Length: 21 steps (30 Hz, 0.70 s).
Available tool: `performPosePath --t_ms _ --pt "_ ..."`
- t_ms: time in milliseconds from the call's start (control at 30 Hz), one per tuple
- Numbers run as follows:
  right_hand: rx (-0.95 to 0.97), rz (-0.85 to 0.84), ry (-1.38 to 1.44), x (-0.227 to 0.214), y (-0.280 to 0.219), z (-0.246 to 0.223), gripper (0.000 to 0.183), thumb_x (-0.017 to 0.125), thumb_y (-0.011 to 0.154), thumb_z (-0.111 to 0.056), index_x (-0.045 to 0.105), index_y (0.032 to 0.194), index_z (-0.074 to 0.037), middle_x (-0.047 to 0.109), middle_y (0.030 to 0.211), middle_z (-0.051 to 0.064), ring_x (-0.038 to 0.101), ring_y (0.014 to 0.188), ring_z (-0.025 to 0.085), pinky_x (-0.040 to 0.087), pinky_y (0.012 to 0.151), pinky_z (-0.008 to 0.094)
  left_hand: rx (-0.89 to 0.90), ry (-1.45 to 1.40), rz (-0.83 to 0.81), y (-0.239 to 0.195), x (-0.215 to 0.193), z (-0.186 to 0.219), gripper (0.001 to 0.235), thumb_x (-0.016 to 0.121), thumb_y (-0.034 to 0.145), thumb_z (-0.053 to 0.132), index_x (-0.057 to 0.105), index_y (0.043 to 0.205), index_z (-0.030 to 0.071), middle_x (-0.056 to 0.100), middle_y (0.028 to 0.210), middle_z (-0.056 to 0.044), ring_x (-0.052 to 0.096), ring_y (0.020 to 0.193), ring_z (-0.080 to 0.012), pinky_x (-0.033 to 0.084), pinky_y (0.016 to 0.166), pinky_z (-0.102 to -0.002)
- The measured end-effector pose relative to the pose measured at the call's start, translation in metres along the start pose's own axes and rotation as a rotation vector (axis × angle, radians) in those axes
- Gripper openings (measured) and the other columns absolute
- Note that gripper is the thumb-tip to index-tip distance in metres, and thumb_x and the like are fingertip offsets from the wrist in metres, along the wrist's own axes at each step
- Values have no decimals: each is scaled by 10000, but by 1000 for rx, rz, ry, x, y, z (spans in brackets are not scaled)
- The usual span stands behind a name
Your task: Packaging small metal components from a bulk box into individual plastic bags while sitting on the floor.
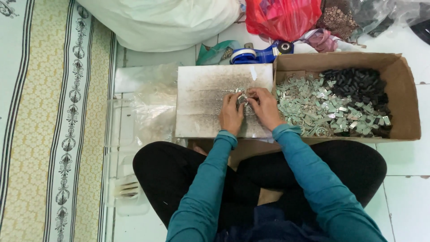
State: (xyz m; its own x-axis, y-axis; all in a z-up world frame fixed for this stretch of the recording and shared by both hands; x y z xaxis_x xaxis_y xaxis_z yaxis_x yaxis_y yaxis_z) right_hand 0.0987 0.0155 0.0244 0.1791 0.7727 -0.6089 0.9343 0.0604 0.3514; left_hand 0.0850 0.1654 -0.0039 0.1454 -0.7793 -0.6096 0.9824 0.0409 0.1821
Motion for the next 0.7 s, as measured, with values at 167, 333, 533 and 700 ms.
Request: performPosePath --t_ms 167,333,533,700 --pt "68 -70 -50 -41 7 19 164 769 964 -144 735 1124 -151 741 925 97 730 923 320 596 780 437 99 -8 -6 3 -1 23 372 698 969 82 629 1324 168 528 1227 -77 633 1150 -344 587 922 -472" --pt "203 -198 -68 -95 10 45 143 745 994 -124 742 1132 -88 753 962 160 737 941 349 594 789 474 258 -59 -81 9 58 53 359 722 903 39 719 1229 189 618 1162 -63 612 1210 -323 502 1082 -462" --pt "448 -518 -262 -88 -30 131 198 720 947 -223 765 1114 -128 780 972 182 734 958 422 568 841 588 481 217 -273 -4 204 73 204 675 886 59 761 1024 182 668 984 -9 644 1025 -227 596 831 -316" --pt "454 -668 -436 -42 -48 188 224 685 913 -225 770 1067 -86 775 933 203 731 888 454 583 801 650 374 566 -679 -14 328 20 45 680 826 8 697 840 47 578 848 -143 634 845 -265 615 636 -370"
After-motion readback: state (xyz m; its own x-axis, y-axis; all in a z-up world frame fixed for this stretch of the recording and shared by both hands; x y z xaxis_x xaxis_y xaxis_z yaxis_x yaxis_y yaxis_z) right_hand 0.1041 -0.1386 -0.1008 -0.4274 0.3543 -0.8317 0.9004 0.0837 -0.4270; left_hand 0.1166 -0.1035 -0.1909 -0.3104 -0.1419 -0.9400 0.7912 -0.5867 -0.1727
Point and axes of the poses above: each hand's wrist, its own y-axis towards the middle knuckle, its own x-axis out of the palm, z = x × y, the point moved 10 cm from there along y, towards the middle knuckle
